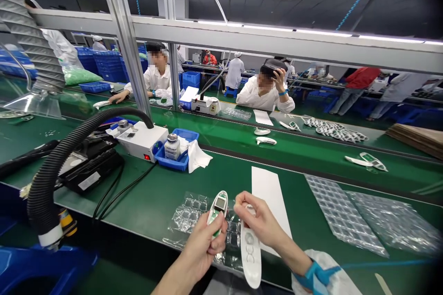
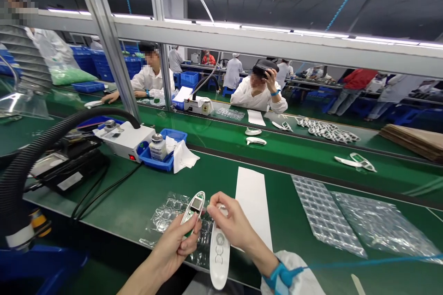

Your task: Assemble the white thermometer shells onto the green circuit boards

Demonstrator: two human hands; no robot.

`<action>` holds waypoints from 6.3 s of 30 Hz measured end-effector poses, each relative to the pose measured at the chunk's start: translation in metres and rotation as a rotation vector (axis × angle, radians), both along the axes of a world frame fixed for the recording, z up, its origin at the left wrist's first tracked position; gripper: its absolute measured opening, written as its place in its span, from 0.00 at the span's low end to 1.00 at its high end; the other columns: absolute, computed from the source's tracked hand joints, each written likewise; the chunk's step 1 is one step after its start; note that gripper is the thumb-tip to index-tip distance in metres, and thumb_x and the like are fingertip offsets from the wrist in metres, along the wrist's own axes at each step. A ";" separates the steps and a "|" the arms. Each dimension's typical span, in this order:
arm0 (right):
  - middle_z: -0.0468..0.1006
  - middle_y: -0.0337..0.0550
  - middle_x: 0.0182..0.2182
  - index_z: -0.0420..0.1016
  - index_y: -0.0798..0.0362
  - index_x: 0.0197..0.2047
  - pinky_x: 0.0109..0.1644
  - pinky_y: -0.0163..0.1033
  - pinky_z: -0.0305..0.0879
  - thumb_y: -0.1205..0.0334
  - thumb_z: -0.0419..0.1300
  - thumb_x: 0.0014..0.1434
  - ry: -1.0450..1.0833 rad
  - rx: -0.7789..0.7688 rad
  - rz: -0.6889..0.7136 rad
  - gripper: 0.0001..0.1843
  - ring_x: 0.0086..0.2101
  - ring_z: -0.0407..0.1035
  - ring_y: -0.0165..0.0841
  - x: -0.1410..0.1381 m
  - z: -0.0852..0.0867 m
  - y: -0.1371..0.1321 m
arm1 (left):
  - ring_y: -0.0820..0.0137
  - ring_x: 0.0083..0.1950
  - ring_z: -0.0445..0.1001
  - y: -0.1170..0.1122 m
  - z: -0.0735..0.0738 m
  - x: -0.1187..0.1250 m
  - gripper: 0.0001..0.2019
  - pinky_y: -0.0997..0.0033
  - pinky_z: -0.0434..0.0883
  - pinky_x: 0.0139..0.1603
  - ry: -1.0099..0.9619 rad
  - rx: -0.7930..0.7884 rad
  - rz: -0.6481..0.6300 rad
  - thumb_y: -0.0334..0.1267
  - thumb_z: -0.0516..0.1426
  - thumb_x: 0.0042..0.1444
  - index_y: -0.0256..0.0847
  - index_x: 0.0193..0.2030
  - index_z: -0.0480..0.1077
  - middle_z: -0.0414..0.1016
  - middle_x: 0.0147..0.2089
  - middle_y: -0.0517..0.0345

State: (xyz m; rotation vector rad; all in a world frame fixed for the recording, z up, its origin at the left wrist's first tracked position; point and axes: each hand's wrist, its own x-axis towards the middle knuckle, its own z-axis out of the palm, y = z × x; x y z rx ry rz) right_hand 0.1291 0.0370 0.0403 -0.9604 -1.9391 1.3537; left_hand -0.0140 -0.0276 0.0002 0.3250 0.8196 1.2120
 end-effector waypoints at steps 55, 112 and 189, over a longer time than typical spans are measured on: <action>0.73 0.42 0.30 0.67 0.52 0.31 0.35 0.38 0.58 0.60 0.48 0.65 -0.469 0.362 -0.075 0.13 0.31 0.67 0.34 -0.069 -0.063 0.015 | 0.70 0.24 0.62 -0.080 -0.042 -0.065 0.10 0.71 0.61 0.25 1.020 -0.204 0.378 0.43 0.59 0.48 0.37 0.27 0.71 0.68 0.21 0.60; 0.74 0.44 0.31 0.65 0.53 0.31 0.35 0.35 0.60 0.68 0.48 0.62 -0.754 0.384 0.355 0.09 0.32 0.68 0.33 -0.081 -0.045 0.064 | 0.66 0.29 0.68 -0.047 -0.036 -0.089 0.05 0.69 0.59 0.33 1.378 -0.036 0.185 0.29 0.53 0.50 0.42 0.31 0.69 0.71 0.26 0.58; 0.71 0.41 0.12 0.70 0.60 0.34 0.06 0.25 0.41 0.28 0.54 0.49 0.127 -1.079 0.343 0.37 0.07 0.56 0.24 -0.345 -0.129 -0.158 | 0.76 0.17 0.66 -0.182 -0.078 -0.235 0.25 0.80 0.60 0.16 0.314 -0.303 1.219 0.62 0.53 0.52 0.37 0.35 0.68 0.69 0.19 0.64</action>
